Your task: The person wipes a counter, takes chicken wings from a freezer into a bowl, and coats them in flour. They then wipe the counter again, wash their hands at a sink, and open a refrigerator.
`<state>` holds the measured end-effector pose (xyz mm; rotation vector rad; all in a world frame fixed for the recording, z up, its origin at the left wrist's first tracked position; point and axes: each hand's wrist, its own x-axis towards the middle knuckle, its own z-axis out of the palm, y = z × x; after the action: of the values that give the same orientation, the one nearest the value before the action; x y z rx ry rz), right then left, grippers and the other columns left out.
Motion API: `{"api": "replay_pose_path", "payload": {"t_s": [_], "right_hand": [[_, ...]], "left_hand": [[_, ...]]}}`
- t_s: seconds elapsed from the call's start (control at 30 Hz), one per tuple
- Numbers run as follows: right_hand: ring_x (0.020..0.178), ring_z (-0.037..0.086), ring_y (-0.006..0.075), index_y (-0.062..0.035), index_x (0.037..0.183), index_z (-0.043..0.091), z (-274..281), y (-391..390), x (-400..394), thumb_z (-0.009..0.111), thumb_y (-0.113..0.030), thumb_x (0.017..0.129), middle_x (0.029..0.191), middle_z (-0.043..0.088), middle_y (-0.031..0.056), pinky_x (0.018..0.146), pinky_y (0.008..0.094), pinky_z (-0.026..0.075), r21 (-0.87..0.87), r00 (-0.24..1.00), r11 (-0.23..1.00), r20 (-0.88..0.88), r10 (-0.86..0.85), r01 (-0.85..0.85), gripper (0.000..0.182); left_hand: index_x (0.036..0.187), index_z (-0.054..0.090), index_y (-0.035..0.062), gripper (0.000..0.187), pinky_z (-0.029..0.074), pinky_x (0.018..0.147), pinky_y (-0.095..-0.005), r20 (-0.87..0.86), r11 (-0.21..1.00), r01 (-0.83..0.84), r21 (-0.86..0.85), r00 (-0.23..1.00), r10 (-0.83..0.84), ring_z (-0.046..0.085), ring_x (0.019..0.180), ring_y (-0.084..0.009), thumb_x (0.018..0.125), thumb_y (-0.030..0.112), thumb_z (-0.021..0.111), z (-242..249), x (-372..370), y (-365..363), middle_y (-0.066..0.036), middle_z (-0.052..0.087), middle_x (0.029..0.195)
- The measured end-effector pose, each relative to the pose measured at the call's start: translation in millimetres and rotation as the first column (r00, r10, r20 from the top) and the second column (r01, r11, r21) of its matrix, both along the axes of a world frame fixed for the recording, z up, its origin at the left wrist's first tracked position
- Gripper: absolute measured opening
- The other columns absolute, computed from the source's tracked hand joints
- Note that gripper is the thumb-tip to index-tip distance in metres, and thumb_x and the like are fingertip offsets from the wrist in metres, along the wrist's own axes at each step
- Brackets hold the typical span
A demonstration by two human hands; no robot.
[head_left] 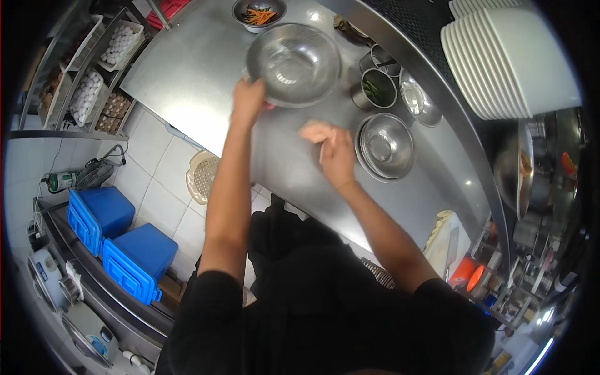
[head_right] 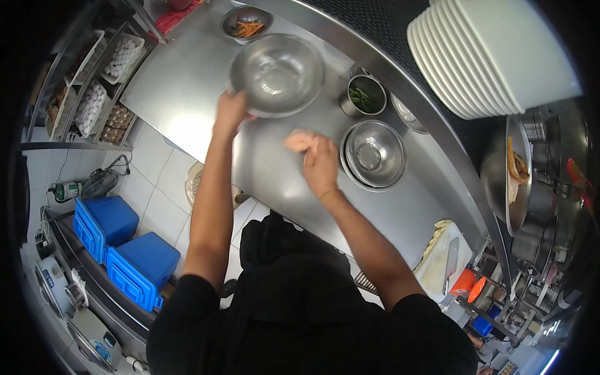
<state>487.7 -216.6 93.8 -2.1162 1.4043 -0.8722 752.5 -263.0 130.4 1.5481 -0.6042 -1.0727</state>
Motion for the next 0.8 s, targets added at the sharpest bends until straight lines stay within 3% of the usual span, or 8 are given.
{"api": "replay_pose_path", "payload": {"t_s": [0.17,0.23,0.43,0.5,0.6,0.63,0.73,0.8], "right_hand": [[0.106,0.063,0.0464,0.0031,0.111,0.063,72.1,-125.9,47.1,0.058,-0.008,0.094,0.11,0.069,0.0252,0.094,0.0561,0.049,-0.357,0.981,0.934,-0.189,-0.053,-0.018,0.021],[0.112,0.065,0.0456,0.0013,0.116,0.064,81.5,-190.9,74.2,0.058,-0.014,0.095,0.116,0.071,0.0235,0.1,0.0516,0.05,-0.236,0.92,0.968,-0.351,-0.171,0.09,0.026],[0.121,0.066,0.0406,0.0038,0.138,0.055,24.8,-281.9,99.2,0.057,-0.036,0.1,0.125,0.071,0.0227,0.107,0.0505,0.048,0.072,0.665,0.976,-0.742,-0.084,0.204,0.056],[0.126,0.062,0.0421,0.0062,0.142,0.05,-82.5,-317.0,100.7,0.053,-0.039,0.102,0.132,0.067,0.0227,0.109,0.0536,0.044,-0.37,0.63,0.833,-0.544,-0.554,0.412,0.06],[0.135,0.051,0.0442,0.0059,0.14,0.049,-98.9,-329.3,106.3,0.05,-0.036,0.101,0.144,0.056,0.0205,0.112,0.0571,0.039,-0.399,0.707,0.835,-0.458,-0.54,0.379,0.057],[0.135,0.05,0.0434,0.0051,0.14,0.05,-81.6,-329.4,111.3,0.051,-0.033,0.1,0.144,0.055,0.0207,0.111,0.0563,0.04,-0.306,0.695,0.914,-0.595,-0.403,0.268,0.056],[0.112,0.062,0.0409,0.0009,0.135,0.055,-77.8,-267.2,131.8,0.059,-0.02,0.091,0.123,0.065,0.0203,0.1,0.0538,0.047,-0.443,0.895,0.894,-0.42,-0.147,-0.061,0.049],[0.107,0.063,0.0412,-0.0031,0.125,0.062,-65.7,-248.0,138.9,0.055,-0.017,0.093,0.116,0.068,0.0184,0.096,0.0505,0.049,-0.288,0.917,0.946,-0.399,0.023,-0.149,0.035]], "left_hand": [[0.121,0.063,-0.0105,0.039,0.059,0.06,-0.0344,0.115,0.974,-0.158,0.164,0.983,0.141,0.072,0.074,-0.0238,0.094,0.015,0.053,13.6,72.4,144.0,-0.017,0.073,0.094],[0.126,0.06,-0.0092,0.038,0.055,0.058,-0.0335,0.075,0.947,-0.279,0.158,0.96,0.271,0.068,0.069,-0.0213,0.096,0.013,0.05,12.2,83.6,187.8,-0.016,0.072,0.097],[0.125,0.06,-0.0083,0.036,0.057,0.053,-0.0326,0.073,0.867,-0.445,0.224,0.895,0.441,0.069,0.071,-0.0214,0.097,0.012,0.051,-0.3,91.0,285.4,-0.016,0.07,0.101],[0.125,0.06,-0.0078,0.035,0.058,0.054,-0.0324,0.037,0.852,-0.473,0.226,0.878,0.477,0.069,0.072,-0.021,0.098,0.012,0.051,-8.1,92.3,297.8,-0.015,0.07,0.101],[0.125,0.06,-0.0068,0.034,0.058,0.055,-0.0322,-0.038,0.843,-0.512,0.168,0.851,0.524,0.07,0.072,-0.0197,0.099,0.013,0.051,-28.2,93.2,294.0,-0.014,0.07,0.099],[0.125,0.06,-0.0064,0.033,0.058,0.055,-0.0321,-0.048,0.836,-0.53,0.14,0.84,0.54,0.069,0.072,-0.0191,0.1,0.013,0.051,-34.7,93.4,277.7,-0.014,0.07,0.098],[0.119,0.06,-0.0058,0.028,0.058,0.058,-0.0307,-0.093,0.855,-0.518,0.029,0.85,0.518,0.069,0.071,-0.0189,0.101,0.013,0.05,-45.0,96.2,193.6,-0.014,0.07,0.095],[0.12,0.057,-0.009,0.03,0.057,0.053,-0.0295,-0.079,0.854,-0.519,-0.026,0.853,0.516,0.068,0.062,-0.0208,0.1,0.013,0.05,-39.9,96.5,148.3,-0.016,0.07,0.094]]}}
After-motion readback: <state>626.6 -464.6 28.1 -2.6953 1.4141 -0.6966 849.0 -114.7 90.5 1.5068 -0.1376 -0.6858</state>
